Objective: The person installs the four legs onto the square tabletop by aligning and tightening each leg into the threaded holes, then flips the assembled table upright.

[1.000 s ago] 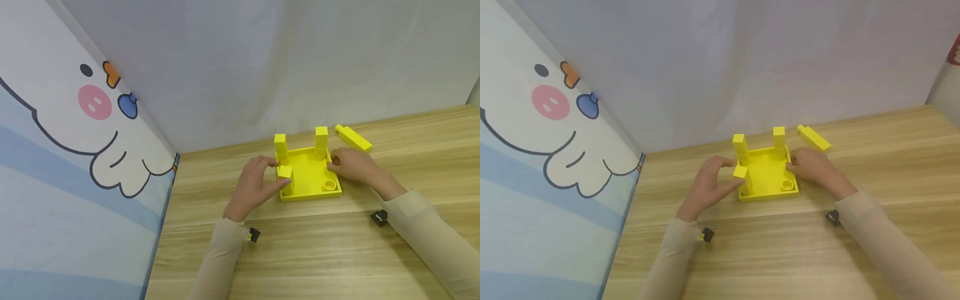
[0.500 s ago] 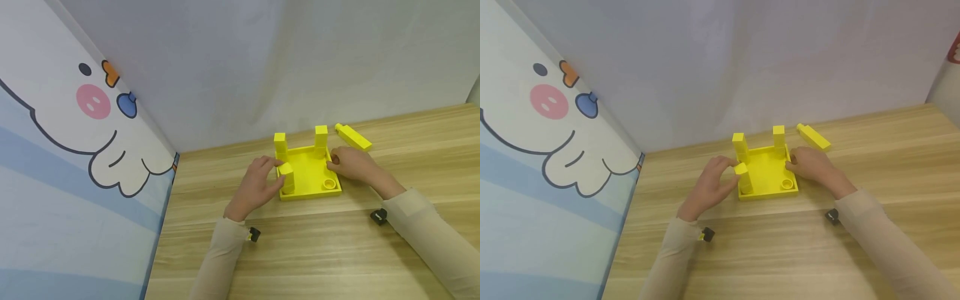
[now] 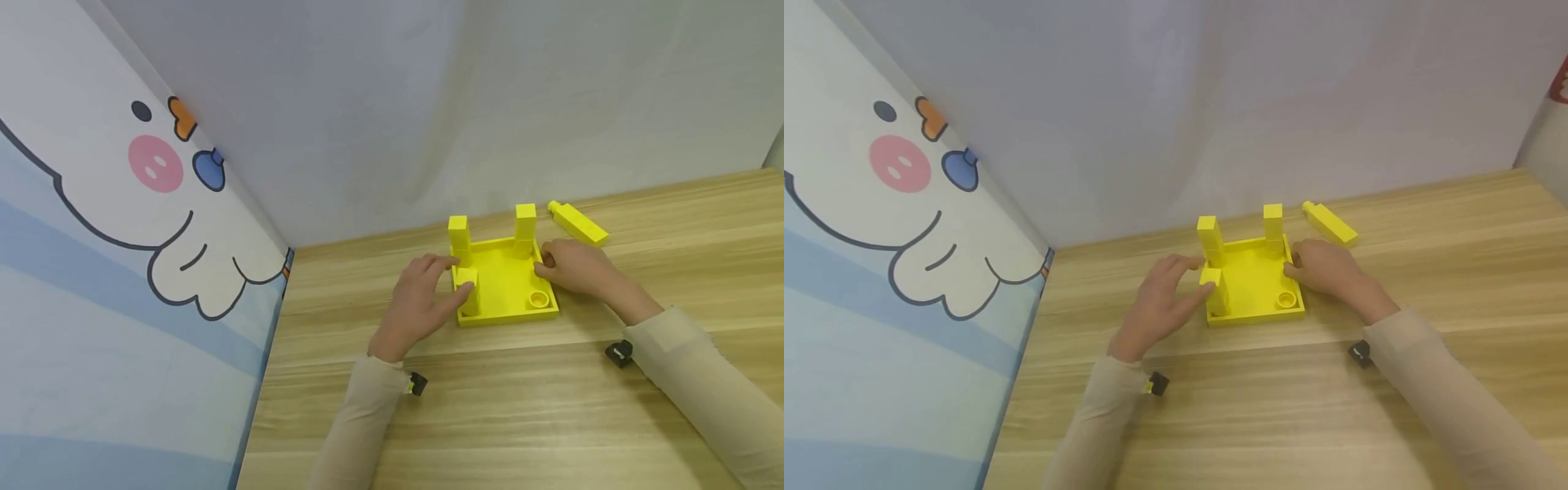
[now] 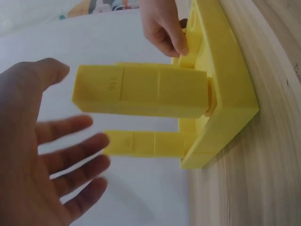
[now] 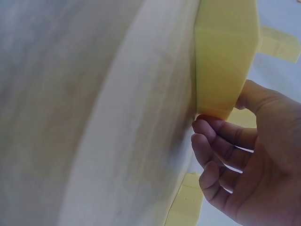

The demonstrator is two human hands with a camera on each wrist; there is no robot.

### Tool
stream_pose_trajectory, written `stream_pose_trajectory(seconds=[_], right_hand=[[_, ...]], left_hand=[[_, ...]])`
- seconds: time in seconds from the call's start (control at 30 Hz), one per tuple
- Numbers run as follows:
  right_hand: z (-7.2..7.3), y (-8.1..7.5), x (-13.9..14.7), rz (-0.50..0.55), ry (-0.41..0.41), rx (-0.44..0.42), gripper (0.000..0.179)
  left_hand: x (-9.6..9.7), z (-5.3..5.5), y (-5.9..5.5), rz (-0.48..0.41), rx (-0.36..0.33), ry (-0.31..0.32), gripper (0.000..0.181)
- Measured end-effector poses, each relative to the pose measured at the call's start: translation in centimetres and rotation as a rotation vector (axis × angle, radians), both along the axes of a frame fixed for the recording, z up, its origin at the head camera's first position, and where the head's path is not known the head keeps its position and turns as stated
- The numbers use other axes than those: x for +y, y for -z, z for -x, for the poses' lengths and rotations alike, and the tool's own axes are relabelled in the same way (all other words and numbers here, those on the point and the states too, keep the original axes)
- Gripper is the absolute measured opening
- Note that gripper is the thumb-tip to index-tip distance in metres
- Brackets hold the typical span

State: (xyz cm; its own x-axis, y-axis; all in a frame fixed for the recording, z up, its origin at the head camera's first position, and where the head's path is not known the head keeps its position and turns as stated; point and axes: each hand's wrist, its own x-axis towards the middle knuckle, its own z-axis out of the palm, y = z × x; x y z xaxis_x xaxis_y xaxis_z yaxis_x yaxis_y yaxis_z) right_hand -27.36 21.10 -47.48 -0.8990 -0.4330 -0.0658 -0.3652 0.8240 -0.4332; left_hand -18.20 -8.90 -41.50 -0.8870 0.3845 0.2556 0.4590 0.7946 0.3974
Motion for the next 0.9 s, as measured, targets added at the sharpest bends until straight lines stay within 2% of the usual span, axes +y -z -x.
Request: stream_pose_trajectory(seconds=[0.1, 0.17, 0.23, 0.37, 0.67, 0.9], right_hand=[[0.4, 0.1, 0.1, 0.003, -0.005, -0.010, 0.027], [0.6, 0.3, 0.1, 0.005, -0.010, -0.013, 0.027], [0.9, 0.4, 0.1, 0.008, -0.014, -0.012, 0.027], [1.3, 0.5, 0.1, 0.012, -0.020, -0.014, 0.025], [2.0, 0.7, 0.2, 0.018, -0.032, -0.007, 0.024], [2.6, 1.0, 0.3, 0.028, -0.045, -0.005, 0.024]], left_hand=[[0.7, 0.1, 0.2, -0.002, 0.086, -0.061, 0.049], [1.0, 0.3, 0.4, -0.005, 0.145, -0.073, 0.045], [1.2, 0.4, 0.5, -0.015, 0.172, -0.071, 0.039], [1.1, 0.7, 0.6, -0.024, 0.160, -0.037, 0.032], [1.1, 1.2, 0.8, 0.009, 0.117, 0.022, 0.032], [1.3, 1.6, 1.2, -0.021, 0.104, 0.051, 0.034]])
